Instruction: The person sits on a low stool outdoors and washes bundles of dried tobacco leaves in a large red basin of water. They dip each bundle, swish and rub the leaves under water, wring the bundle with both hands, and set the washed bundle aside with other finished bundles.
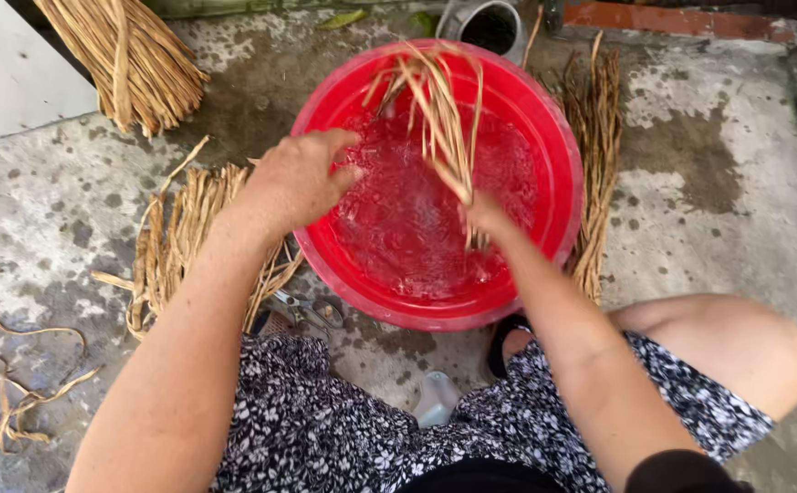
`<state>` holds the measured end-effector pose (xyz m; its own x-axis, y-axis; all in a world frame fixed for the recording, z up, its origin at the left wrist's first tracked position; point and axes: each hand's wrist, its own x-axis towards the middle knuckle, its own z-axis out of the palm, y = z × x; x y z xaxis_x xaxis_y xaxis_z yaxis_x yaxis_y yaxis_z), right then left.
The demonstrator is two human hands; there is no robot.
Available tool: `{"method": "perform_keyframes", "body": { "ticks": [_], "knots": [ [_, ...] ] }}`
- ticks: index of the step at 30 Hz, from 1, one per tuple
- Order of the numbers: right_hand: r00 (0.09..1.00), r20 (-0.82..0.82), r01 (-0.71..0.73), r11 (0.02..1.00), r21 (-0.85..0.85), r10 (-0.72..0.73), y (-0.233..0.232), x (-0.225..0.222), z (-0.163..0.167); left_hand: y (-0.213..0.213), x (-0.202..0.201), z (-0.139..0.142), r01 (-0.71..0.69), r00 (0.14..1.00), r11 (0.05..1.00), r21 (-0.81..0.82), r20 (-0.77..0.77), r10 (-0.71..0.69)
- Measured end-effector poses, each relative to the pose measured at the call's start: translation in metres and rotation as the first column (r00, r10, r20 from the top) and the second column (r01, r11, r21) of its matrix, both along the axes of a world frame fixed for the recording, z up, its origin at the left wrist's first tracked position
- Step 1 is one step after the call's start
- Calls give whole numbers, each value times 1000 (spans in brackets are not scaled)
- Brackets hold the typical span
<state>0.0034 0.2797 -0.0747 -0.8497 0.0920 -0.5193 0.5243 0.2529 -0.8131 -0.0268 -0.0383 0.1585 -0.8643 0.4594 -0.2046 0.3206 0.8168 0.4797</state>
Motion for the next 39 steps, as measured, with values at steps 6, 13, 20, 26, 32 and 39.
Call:
{"method": "perform_keyframes", "body": {
  "ticks": [6,13,20,26,32,39],
  "knots": [
    [973,117,-228,774,591,197,-62,36,-80,0,10,-21,160,987,966,-202,42,-154],
    [650,475,-758,460,462,594,-60,33,-103,-2,4,-32,229,970,947,-227,135,-202],
    [590,688,-741,621,255,422,66,3,-64,-11,-5,-25,165,974,956,-242,193,-119],
    [793,563,-485,802,350,234,144,-59,109,-6,3,-17,157,982,948,-278,149,-119],
    [992,96,39,939,341,-76,206,-22,303,7,11,0,132,987,963,-235,124,-105],
    [895,-316,405,871,279,-316,250,14,239,23,16,11,122,990,955,-271,98,-99]
  ]
}}
